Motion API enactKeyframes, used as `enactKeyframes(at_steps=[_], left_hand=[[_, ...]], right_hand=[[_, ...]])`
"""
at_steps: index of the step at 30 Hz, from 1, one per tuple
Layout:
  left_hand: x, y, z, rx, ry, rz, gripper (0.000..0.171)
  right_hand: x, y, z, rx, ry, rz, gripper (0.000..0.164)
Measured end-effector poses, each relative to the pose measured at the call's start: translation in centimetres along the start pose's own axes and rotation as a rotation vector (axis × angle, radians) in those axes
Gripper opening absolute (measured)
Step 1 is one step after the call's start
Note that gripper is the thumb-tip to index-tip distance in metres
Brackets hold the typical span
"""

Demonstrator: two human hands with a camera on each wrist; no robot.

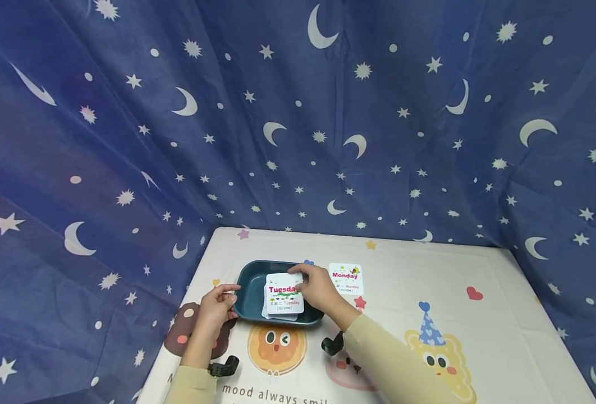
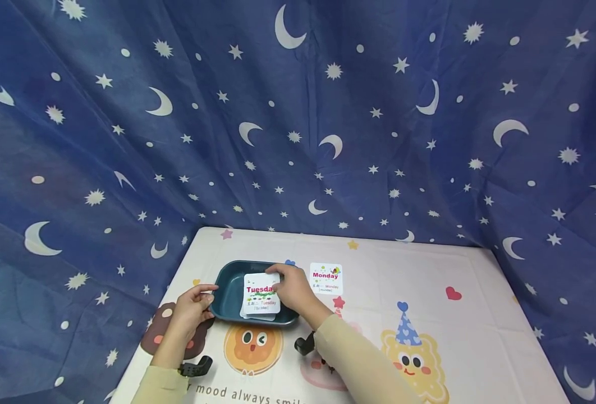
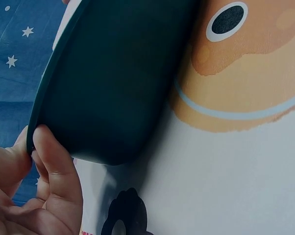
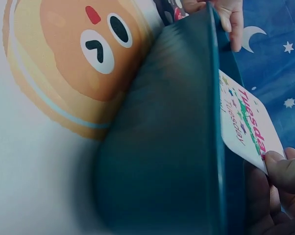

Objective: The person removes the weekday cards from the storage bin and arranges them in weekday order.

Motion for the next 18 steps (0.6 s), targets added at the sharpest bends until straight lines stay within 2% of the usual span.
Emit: enactKeyframes(at_steps=[9,18], left_hand=[[-0.1,0.1,0.0,0.005,0.002,0.002,0.03],[-0.1,0.1,0.0,0.003,0.009,0.008,0.031]], right_hand=[[-0.3,0.3,1.7,-0.017,-0.017,-0.032,0.046],[-0.9,0.7,3.3,-0.049,-0.045,-0.026,0.045]])
Point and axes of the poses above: each hand's wrist, its own y-axis away from the middle knuckle, its own z-axis out of the back of the hand, x = y × z, the point moved 5 cm from there along -y, towards the middle knuckle, and after that the axes turned 3 degrees about -x, right-handed, at the moved point
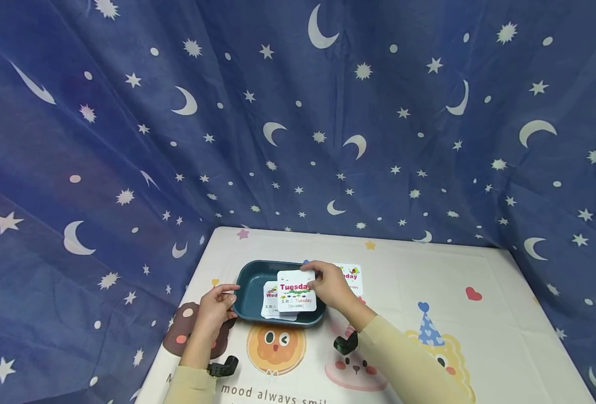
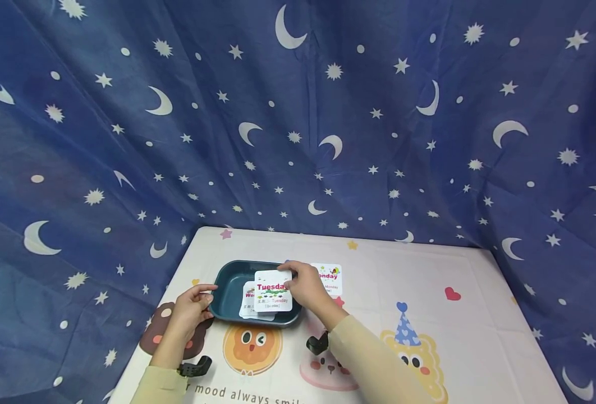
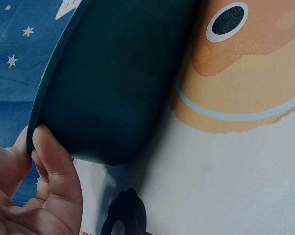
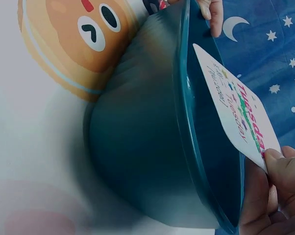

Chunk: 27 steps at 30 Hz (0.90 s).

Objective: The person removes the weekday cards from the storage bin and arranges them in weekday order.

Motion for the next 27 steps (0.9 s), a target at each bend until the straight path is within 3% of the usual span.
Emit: enactKeyframes(at_steps=[12,27], left_hand=[[0.0,0.0,0.0,0.006,0.007,0.001,0.031],[0.3,-0.2,0.1,0.019,0.012,0.001,0.031]], right_hand=[[-0.9,0.4,2.1,-0.032,-0.017,-0.005,0.045],[-3.7,0.8,5.3,-0.065,-0.102,-0.081,0.047]])
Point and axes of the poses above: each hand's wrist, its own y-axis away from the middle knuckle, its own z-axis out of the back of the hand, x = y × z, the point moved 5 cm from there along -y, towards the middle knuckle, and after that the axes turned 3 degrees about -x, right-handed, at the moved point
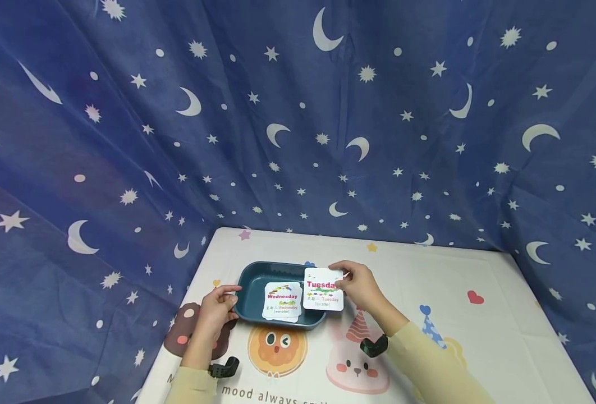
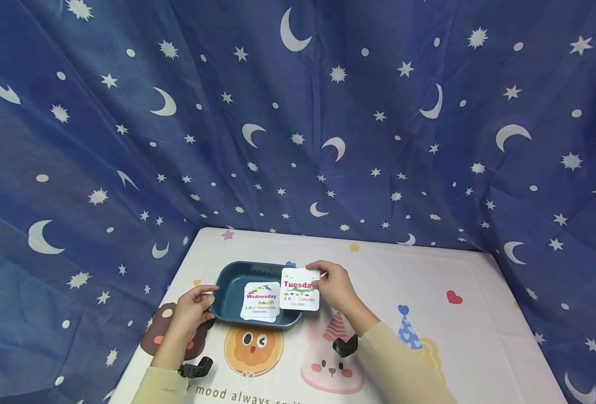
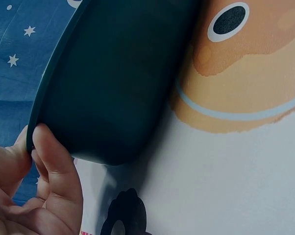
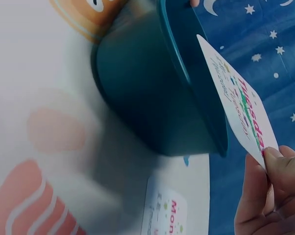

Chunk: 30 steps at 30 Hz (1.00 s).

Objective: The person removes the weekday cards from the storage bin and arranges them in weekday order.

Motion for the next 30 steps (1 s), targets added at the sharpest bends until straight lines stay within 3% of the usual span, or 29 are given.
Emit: enactKeyframes(at_steps=[20,30], left_hand=[[-0.4,0.2,0.1,-0.021,-0.009,0.0,0.03],[-0.4,0.3,0.0,-0.022,-0.02,0.0,0.03]], right_hand=[[-2.0,-0.8,4.2,-0.003,0.016,-0.053,0.047],[-4.4,-1.5,6.4,-0.043,0.065,-0.114,0.048]])
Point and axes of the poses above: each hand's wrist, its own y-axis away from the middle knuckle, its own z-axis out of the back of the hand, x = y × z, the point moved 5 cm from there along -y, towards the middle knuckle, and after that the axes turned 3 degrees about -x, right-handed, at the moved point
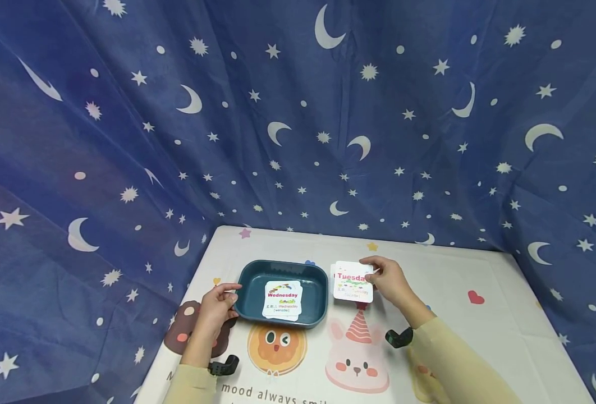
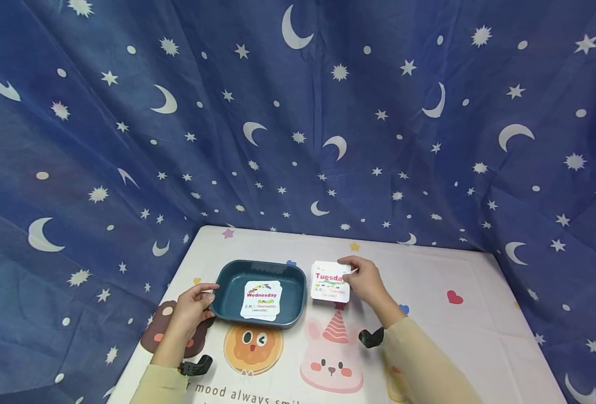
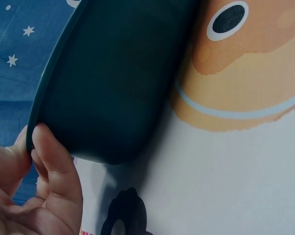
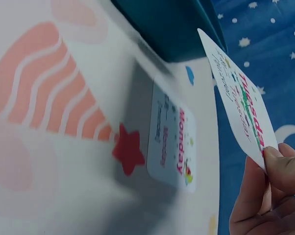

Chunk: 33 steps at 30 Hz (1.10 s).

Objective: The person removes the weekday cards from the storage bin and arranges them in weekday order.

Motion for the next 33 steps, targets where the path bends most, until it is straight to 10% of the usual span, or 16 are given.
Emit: enactKeyframes(at_steps=[33], left_hand=[[0.0,-0.1,0.0,0.002,0.021,0.009,0.03]], right_hand=[[-6.2,-2.5,3.2,-0.052,0.211,-0.071,0.045]])
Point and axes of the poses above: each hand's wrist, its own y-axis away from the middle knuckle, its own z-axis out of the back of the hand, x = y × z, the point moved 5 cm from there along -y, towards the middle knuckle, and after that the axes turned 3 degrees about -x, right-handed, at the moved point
